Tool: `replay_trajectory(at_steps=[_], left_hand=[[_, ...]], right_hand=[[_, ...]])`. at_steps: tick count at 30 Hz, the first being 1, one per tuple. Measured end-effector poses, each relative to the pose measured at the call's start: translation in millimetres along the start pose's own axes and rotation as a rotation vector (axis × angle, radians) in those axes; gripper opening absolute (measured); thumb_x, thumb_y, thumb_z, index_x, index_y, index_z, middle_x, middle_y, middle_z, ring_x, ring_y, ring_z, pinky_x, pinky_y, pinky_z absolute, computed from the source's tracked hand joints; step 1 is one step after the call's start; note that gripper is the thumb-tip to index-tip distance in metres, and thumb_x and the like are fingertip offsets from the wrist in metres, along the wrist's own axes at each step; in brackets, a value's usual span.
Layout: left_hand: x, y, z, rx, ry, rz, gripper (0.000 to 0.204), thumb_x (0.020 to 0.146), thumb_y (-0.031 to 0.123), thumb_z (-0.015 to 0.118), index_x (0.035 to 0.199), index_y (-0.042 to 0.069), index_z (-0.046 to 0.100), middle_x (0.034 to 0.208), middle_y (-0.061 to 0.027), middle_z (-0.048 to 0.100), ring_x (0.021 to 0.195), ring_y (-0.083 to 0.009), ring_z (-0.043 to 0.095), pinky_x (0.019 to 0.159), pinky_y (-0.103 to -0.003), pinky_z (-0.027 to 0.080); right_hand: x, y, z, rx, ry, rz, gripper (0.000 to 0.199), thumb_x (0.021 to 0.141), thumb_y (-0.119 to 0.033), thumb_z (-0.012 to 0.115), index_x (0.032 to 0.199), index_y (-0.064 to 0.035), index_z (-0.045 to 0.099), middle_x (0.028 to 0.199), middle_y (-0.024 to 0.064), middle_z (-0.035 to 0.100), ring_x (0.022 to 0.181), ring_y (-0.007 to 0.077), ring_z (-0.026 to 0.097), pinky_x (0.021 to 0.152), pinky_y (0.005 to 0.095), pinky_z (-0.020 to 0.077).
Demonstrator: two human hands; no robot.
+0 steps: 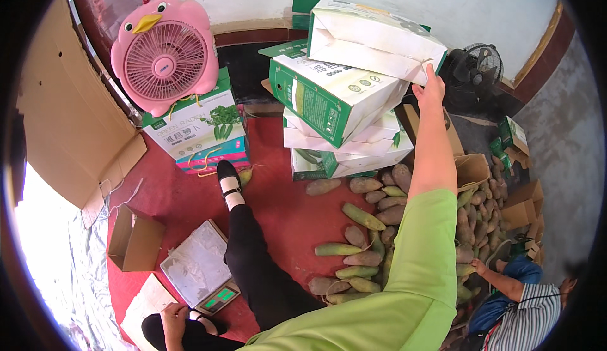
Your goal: Picking up green radishes from a pile on the floor and placing them into cardboard boxes for packaging.
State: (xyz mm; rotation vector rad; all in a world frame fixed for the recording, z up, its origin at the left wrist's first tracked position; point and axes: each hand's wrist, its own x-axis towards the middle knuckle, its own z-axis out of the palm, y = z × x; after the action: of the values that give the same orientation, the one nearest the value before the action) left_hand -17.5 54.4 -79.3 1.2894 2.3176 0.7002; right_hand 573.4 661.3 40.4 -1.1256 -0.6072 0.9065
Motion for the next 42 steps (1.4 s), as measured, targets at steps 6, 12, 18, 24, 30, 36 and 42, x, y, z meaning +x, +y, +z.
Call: replay_trajectory(at_steps=[6, 12, 18, 24, 30, 36, 42], left_hand=[[-3.4, 4.8, -0.4, -0.009, -0.009, -0.021, 0.012, 0.069, 0.002, 0.066, 0.079, -0.003, 0.07, 0.065, -0.0149, 0.062, 0.059, -0.024, 0.061, 0.058, -0.033, 0.047], [-6.7, 1.3, -3.6, -0.017, -0.002, 0.01, 0.011, 0.07, 0.002, 0.065, 0.079, -0.003, 0.07, 0.064, -0.0152, 0.062, 0.059, -0.0234, 0.061, 0.057, -0.033, 0.046], [-12.6, 6.1, -8.0, -0.031, -0.007, 0.044, 0.012, 0.071, 0.005, 0.067, 0.081, -0.003, 0.07, 0.067, -0.0158, 0.062, 0.06, -0.0254, 0.061, 0.058, -0.034, 0.046], [-10.0, 8.0, -13.5, 0.024, -0.018, 0.047, 0.012, 0.072, 0.007, 0.067, 0.081, 0.0, 0.071, 0.07, -0.0155, 0.062, 0.065, -0.0288, 0.062, 0.06, -0.036, 0.047], [-9.2, 0.7, -10.1, 0.037, -0.043, 0.045, 0.013, 0.073, 0.01, 0.067, 0.081, 0.001, 0.071, 0.073, -0.0153, 0.063, 0.069, -0.0306, 0.063, 0.063, -0.037, 0.049], [-7.9, 3.3, -8.2, 0.05, -0.056, -0.001, 0.013, 0.073, 0.011, 0.067, 0.082, 0.002, 0.072, 0.076, -0.0156, 0.065, 0.071, -0.0312, 0.065, 0.065, -0.037, 0.05], [-7.3, 5.2, -10.0, 0.053, -0.071, -0.001, 0.013, 0.073, 0.012, 0.068, 0.082, 0.003, 0.072, 0.077, -0.0162, 0.066, 0.072, -0.0323, 0.065, 0.067, -0.038, 0.051]], right_hand=[[-72.6, -0.7, 34.1, 0.136, 0.062, -0.102, 0.037, 0.088, -0.018, 0.065, 0.119, -0.0084, 0.047, 0.107, 0.0089, 0.057, 0.075, 0.0247, 0.06, 0.061, 0.0328, 0.05], [-161.2, 7.0, 62.7, 0.258, -0.324, -0.028, 0.034, 0.092, -0.02, 0.061, 0.119, -0.0072, 0.047, 0.109, 0.0116, 0.056, 0.091, 0.0313, 0.062, 0.074, 0.0375, 0.0493], [-167.1, -17.3, 83.1, -0.076, -0.242, 0.198, 0.066, 0.079, -0.055, 0.07, 0.128, -0.0192, 0.044, 0.131, 0.0121, 0.032, 0.093, 0.0299, 0.051, 0.072, 0.0402, 0.0447], [-154.7, -46.5, 102.3, -0.183, -0.112, 0.392, 0.091, 0.071, -0.074, 0.063, 0.14, -0.022, 0.035, 0.137, 0.0128, 0.032, 0.11, 0.0371, 0.044, 0.079, 0.051, 0.0437], [-164.8, -76.3, 133.7, -0.284, -0.183, 0.366, 0.101, 0.073, -0.084, 0.045, 0.149, -0.0228, 0.021, 0.153, 0.0119, 0.019, 0.134, 0.0439, 0.03, 0.094, 0.0723, 0.0324], [-139.3, -73.3, 129.7, -0.293, -0.142, 0.456, 0.107, 0.069, -0.086, 0.048, 0.15, -0.0217, 0.02, 0.153, 0.0122, 0.021, 0.133, 0.0439, 0.03, 0.095, 0.0726, 0.0311], [-123.2, -70.0, 132.4, -0.283, -0.245, 0.573, 0.129, 0.058, -0.078, 0.069, 0.152, -0.0189, 0.004, 0.155, 0.0173, 0.007, 0.135, 0.0477, 0.022, 0.1, 0.0733, 0.0222]])
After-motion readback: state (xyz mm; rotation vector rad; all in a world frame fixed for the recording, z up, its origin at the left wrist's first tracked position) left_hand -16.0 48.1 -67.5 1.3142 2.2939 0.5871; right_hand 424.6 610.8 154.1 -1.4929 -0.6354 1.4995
